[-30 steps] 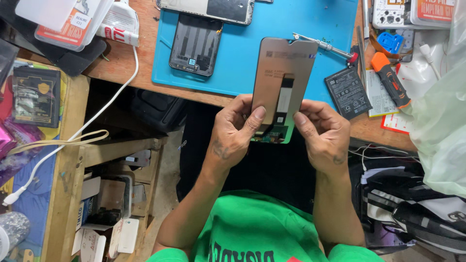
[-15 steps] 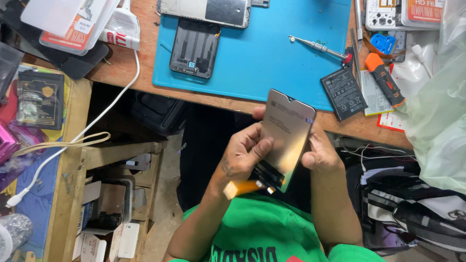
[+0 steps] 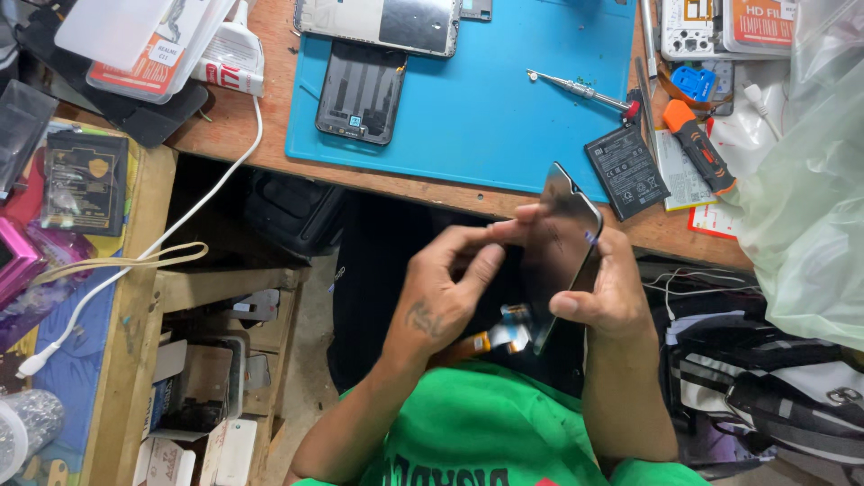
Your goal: The person handles a smartphone screen assembly, peels off protective films from the back, and applies adhesive tape to the edges. The person then aligns and presses the tape onto the screen frame.
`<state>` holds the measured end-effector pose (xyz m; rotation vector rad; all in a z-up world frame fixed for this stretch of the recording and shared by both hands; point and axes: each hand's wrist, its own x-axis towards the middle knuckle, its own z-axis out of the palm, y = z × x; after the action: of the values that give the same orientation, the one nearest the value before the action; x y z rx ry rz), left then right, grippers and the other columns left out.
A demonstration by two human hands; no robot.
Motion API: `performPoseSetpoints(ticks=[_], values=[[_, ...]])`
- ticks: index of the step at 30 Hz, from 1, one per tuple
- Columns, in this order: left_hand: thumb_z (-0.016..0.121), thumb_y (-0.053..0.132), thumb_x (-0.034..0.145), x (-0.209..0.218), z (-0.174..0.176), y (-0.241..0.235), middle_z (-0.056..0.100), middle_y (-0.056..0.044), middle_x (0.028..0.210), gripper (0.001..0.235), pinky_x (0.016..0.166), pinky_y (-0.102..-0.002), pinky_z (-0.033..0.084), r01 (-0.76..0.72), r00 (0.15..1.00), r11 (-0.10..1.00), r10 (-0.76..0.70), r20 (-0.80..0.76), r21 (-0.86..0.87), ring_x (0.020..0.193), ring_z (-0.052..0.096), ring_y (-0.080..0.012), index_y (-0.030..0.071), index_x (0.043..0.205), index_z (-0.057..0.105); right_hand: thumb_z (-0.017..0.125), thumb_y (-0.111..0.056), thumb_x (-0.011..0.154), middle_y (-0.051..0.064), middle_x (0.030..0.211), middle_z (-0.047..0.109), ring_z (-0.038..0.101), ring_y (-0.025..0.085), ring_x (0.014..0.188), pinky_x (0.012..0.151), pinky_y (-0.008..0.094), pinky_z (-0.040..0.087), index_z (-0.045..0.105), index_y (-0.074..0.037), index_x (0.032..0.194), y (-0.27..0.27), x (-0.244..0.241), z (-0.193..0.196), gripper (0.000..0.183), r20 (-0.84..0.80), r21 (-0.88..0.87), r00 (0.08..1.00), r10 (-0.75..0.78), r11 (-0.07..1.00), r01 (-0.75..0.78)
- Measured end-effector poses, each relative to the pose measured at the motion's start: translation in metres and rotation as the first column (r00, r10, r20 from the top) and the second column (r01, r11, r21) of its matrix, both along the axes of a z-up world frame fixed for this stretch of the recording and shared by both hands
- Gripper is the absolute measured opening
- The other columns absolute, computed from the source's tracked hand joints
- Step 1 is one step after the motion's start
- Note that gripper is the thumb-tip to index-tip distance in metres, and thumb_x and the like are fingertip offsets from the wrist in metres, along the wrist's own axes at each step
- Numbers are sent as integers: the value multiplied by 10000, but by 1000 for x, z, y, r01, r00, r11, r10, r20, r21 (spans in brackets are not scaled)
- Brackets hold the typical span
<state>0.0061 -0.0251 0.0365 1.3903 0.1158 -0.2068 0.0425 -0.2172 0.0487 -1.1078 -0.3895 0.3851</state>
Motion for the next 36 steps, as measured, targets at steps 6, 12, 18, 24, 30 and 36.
performPoseSetpoints(ticks=[6,12,18,24,30,36], values=[[657,37,1025,-20,34,5,727,-74,1049,111,840,-227,570,-189,955,971,216,201,-146,956,691,-101,-16,1118,688,925,-262,751,165,1316,680,689,225,1166,1041,366,564,484,86,1471,7,-24,15,914,186,-414,962,-199,872,261],[688,32,1009,-19,49,-2,741,-70,988,112,744,-221,603,-194,942,978,208,265,-80,870,703,-82,-10,1107,721,954,-252,719,156,1231,695,714,223,1121,981,349,594,532,68,1448,20,-42,30,901,567,-616,781,-263,494,614],[714,26,960,-19,57,-4,766,-76,969,124,750,-235,593,-304,903,945,246,352,119,855,731,-99,-2,1076,746,988,-277,700,180,1161,667,711,302,1038,921,382,588,524,35,1459,23,-45,38,942,794,-569,597,-117,206,796],[729,40,932,-15,58,-6,753,-62,892,116,660,-232,576,-352,903,910,268,337,220,733,702,-89,-6,1036,750,1008,-333,734,176,1159,620,675,306,958,813,384,577,485,36,1507,25,-46,33,1003,845,-517,531,-72,151,843],[713,28,935,-10,54,-8,718,-61,790,72,580,-217,551,-358,911,911,292,291,204,660,683,-68,-32,973,724,1018,-332,737,180,1183,608,666,307,973,825,385,579,484,30,1511,27,-49,27,1007,858,-502,510,-62,112,858],[710,22,917,-7,48,-10,685,-54,731,67,567,-207,553,-356,915,907,290,281,225,628,669,-54,-42,924,692,1007,-253,719,172,1185,614,676,303,990,831,387,581,500,15,1502,29,-49,28,970,843,-521,532,-81,122,845]])
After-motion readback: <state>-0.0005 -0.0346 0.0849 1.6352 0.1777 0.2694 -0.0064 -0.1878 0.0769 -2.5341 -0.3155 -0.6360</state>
